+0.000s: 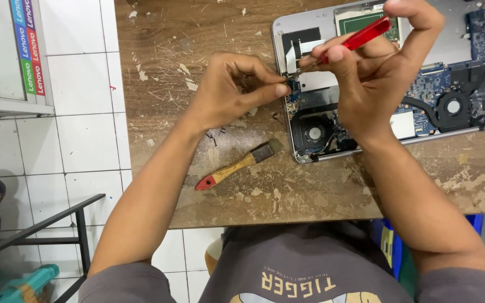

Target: Reinstalling internal hardware components like the battery and cleaning the interior of a laptop.

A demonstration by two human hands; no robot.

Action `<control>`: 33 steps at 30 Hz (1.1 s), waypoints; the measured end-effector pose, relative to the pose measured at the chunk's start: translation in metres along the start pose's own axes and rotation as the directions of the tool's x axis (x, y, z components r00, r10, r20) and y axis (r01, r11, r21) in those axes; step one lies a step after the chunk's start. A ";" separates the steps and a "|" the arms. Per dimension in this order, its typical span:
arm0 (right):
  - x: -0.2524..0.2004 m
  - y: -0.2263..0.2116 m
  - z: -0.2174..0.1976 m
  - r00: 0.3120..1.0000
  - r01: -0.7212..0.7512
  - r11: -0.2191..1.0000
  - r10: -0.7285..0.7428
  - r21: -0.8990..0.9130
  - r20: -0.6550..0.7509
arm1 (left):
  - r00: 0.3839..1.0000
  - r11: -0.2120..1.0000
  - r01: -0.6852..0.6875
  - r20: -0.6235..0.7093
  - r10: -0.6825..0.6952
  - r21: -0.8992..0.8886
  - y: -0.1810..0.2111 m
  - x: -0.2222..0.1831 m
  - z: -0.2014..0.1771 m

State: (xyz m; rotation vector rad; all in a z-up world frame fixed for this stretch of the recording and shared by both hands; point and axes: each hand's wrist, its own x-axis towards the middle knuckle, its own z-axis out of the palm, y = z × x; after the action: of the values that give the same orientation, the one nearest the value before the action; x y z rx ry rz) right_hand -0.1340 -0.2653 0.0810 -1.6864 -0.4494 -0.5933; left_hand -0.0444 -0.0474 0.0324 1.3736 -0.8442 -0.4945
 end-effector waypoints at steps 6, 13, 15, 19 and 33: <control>-0.019 -0.002 -0.025 0.990 0.018 1.000 -0.016 -0.016 0.141 | 0.979 0.933 0.125 0.112 -0.171 0.338 0.028 0.005 0.008; -0.059 0.023 -0.041 0.962 0.032 0.999 -0.033 0.011 0.272 | 0.981 0.813 0.113 0.063 -0.181 0.571 0.028 0.004 0.012; -0.061 0.022 -0.038 0.954 0.068 0.994 -0.040 -0.084 0.297 | 0.965 0.692 0.017 0.169 -0.200 0.722 0.022 0.005 0.012; -0.062 0.030 -0.036 0.930 0.124 0.989 -0.087 -0.082 0.358 | 0.960 0.633 -0.052 0.213 -0.180 0.772 0.023 0.004 0.014; -0.066 0.039 -0.039 0.905 0.250 0.948 -0.155 -0.200 0.396 | 0.953 0.561 -0.138 0.265 -0.151 0.816 0.015 0.006 0.015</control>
State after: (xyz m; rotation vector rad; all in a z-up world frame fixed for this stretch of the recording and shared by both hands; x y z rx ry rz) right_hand -0.1688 -0.3089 0.0154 -2.0179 -0.8679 -0.4887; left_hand -0.0548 -0.0586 0.0483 2.2181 -1.4489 -0.3058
